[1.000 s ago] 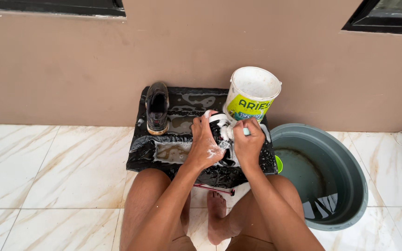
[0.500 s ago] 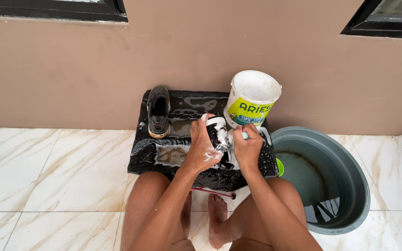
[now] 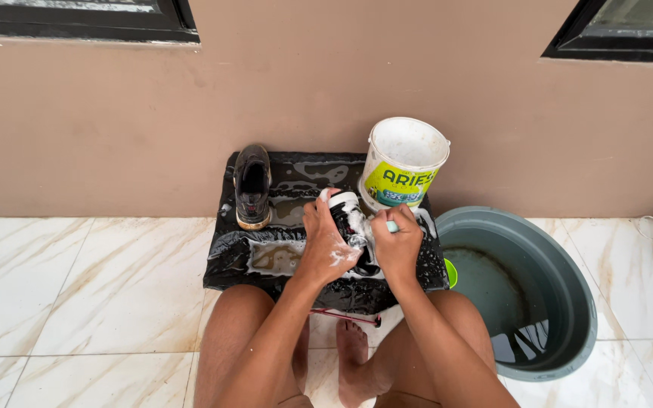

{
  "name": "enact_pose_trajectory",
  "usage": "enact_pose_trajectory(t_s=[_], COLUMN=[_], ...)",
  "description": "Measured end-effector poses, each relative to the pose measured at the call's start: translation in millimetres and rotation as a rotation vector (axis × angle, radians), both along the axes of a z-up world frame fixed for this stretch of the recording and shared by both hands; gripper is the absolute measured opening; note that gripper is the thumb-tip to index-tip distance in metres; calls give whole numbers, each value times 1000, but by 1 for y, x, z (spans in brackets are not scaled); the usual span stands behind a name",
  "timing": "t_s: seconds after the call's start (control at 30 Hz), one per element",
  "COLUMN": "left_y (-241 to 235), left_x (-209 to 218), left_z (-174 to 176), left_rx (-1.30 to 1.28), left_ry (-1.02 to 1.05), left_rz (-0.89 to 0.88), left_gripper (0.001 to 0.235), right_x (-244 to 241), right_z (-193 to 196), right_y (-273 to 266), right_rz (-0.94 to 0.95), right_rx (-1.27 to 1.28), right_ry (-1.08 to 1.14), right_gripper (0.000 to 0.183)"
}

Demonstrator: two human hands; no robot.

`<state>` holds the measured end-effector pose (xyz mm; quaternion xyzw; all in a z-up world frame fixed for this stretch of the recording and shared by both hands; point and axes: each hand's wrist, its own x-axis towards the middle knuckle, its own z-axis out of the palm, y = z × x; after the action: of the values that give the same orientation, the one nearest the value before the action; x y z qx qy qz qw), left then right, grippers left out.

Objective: The person scrubs a black and white sneaker with a brush and soapy water. They repeatedly dip the brush into a bucket of water and continue scrubbing different parts of the shoe, including the sole and upper.

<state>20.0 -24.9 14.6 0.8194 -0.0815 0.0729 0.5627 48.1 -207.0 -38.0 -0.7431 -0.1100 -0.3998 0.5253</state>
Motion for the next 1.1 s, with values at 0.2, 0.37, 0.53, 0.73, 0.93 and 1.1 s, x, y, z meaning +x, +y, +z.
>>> enact_pose_trajectory(t_s=[0.2, 0.37, 0.53, 0.73, 0.93, 1.1], left_y=[26, 52, 58, 53, 23, 19], left_x=[-26, -19, -17, -1, -11, -23], left_z=[38, 58, 77, 7, -19, -37], left_rx=[131, 112, 123, 62, 1, -89], left_ry=[133, 95, 43, -42, -84, -204], left_rz=[-333, -384, -499, -375, -242, -271], left_gripper=[184, 132, 143, 102, 101, 89], right_x=[20, 29, 19, -13, -40, -73], right_z=[-30, -37, -15, 45, 42, 69], right_y=[-18, -21, -8, -14, 5, 52], right_rz=[-73, -42, 2, 2, -45, 71], right_rx=[145, 238, 281, 414, -35, -248], right_ry=[166, 202, 256, 250, 11, -183], right_gripper=[48, 51, 52, 40, 42, 40])
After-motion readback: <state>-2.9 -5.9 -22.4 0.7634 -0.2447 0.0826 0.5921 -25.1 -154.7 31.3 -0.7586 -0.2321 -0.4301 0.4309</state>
